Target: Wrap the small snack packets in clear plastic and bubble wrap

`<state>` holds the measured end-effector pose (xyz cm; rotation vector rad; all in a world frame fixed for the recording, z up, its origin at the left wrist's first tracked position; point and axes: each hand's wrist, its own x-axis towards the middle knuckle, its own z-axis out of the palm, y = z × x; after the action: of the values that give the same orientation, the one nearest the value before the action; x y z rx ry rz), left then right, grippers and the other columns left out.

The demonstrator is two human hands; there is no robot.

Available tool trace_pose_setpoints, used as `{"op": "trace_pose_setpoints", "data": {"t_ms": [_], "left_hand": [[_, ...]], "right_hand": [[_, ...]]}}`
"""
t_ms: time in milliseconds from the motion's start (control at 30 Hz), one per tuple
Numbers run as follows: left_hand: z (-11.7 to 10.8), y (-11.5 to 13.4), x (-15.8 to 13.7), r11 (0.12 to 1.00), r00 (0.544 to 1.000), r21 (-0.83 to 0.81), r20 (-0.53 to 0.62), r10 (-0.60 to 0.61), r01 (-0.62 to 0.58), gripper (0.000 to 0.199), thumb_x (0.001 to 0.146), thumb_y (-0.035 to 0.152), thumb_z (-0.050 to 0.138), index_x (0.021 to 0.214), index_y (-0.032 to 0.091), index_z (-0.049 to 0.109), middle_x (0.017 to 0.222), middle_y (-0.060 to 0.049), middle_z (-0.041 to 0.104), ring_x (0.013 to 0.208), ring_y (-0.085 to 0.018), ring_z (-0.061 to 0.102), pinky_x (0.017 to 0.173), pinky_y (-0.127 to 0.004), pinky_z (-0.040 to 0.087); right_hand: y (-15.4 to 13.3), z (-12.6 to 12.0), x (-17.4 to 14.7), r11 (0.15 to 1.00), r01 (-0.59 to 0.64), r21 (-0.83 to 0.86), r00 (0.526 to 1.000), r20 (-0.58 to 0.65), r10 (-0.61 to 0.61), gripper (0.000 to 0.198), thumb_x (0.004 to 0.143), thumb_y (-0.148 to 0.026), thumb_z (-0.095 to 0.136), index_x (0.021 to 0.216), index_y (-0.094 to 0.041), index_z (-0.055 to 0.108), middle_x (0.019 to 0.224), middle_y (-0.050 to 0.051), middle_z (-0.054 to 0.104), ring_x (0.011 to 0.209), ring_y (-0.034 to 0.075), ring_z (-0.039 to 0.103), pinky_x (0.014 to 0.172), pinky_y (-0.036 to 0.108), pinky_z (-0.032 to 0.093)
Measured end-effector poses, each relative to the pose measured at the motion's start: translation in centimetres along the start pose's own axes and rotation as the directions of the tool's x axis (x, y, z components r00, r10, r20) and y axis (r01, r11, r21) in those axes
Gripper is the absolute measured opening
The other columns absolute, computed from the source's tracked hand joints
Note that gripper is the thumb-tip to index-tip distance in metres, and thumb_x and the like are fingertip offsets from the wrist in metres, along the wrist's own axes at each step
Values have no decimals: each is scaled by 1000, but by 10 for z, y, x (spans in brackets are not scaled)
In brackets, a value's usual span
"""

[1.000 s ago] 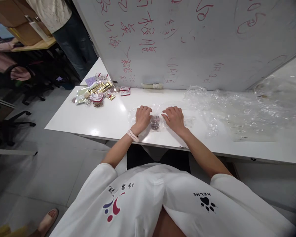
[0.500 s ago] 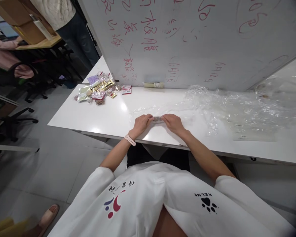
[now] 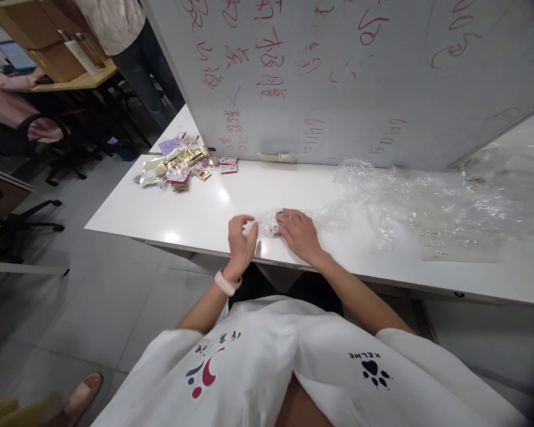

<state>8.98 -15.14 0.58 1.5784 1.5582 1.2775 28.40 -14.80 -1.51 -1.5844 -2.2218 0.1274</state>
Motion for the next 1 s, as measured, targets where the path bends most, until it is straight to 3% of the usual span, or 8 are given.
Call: {"op": "trace_pose_setpoints", "data": {"t_ms": [133, 233, 333, 500, 633, 767, 933, 1000], "left_hand": [[-26, 6, -53, 606, 807, -643, 33, -590, 469, 38, 82, 22, 73, 117, 24, 60, 137, -7, 56, 125, -21, 58, 110, -34, 45], [-23, 11, -38, 299, 709, -806, 198, -677, 510, 33, 80, 15, 75, 109, 20, 60, 129, -8, 61, 117, -19, 64, 107, -31, 49], [-4, 14, -1, 204, 670, -811, 279, -688, 548, 20, 83, 11, 68, 101, 17, 60, 107, -8, 67, 105, -16, 68, 102, -29, 52], [45, 16, 13, 583, 882, -662, 334, -333, 471, 49, 84, 20, 69, 130, 18, 55, 131, -12, 65, 123, -22, 63, 111, -39, 46], [67, 10, -8, 968, 843, -250, 524, 118, 20, 54, 94, 31, 57, 146, 20, 47, 151, -13, 52, 145, -26, 44, 124, -50, 26], [71, -1, -17, 915, 753, 61, 592, 288, -398, 48, 103, 32, 40, 150, 19, 42, 153, -10, 50, 149, -24, 37, 127, -52, 19], [77, -14, -19, 765, 690, 203, 610, 390, -612, 41, 102, 19, 38, 140, 18, 52, 149, -10, 54, 147, -26, 39, 124, -56, 26], [80, -16, -19, 729, 679, 225, 604, 416, -647, 39, 101, 17, 39, 137, 17, 54, 147, -12, 56, 146, -27, 42, 122, -57, 28]], "right_hand": [[1, 20, -27, 1000, 18, 23, 994, 109, -20, 52, 107, -37, 28, 156, -22, 37, 166, 6, 25, 151, 26, 24, 118, 45, 30], [4, 25, -27, 999, -5, 39, 993, 115, 1, 53, 107, -36, 27, 157, -25, 35, 167, 3, 22, 153, 25, 22, 120, 46, 28], [4, 24, -25, 998, -9, 57, 995, 99, 3, 51, 106, -35, 28, 156, -26, 37, 166, 4, 24, 152, 25, 24, 120, 47, 29], [2, 25, -20, 996, -27, 89, 996, 85, 19, 44, 104, -30, 37, 142, -18, 54, 154, 13, 45, 147, 29, 34, 118, 50, 32], [4, 26, -23, 979, -56, 193, 995, 86, 40, 40, 95, -18, 45, 132, -13, 62, 126, 17, 65, 122, 30, 57, 109, 51, 41], [13, 16, -58, 942, -47, 332, 974, -193, 117, 34, 98, -22, 42, 119, -19, 69, 120, 12, 68, 112, 25, 62, 99, 43, 49], [49, -6, -104, 817, -556, 155, 708, -427, 562, 35, 97, -45, 52, 105, -19, 74, 105, 14, 68, 103, 32, 58, 93, 53, 44], [60, -8, -98, 790, -600, 127, 701, -392, 596, 40, 94, -51, 54, 108, -19, 74, 112, 16, 65, 108, 35, 55, 95, 56, 42]]}}
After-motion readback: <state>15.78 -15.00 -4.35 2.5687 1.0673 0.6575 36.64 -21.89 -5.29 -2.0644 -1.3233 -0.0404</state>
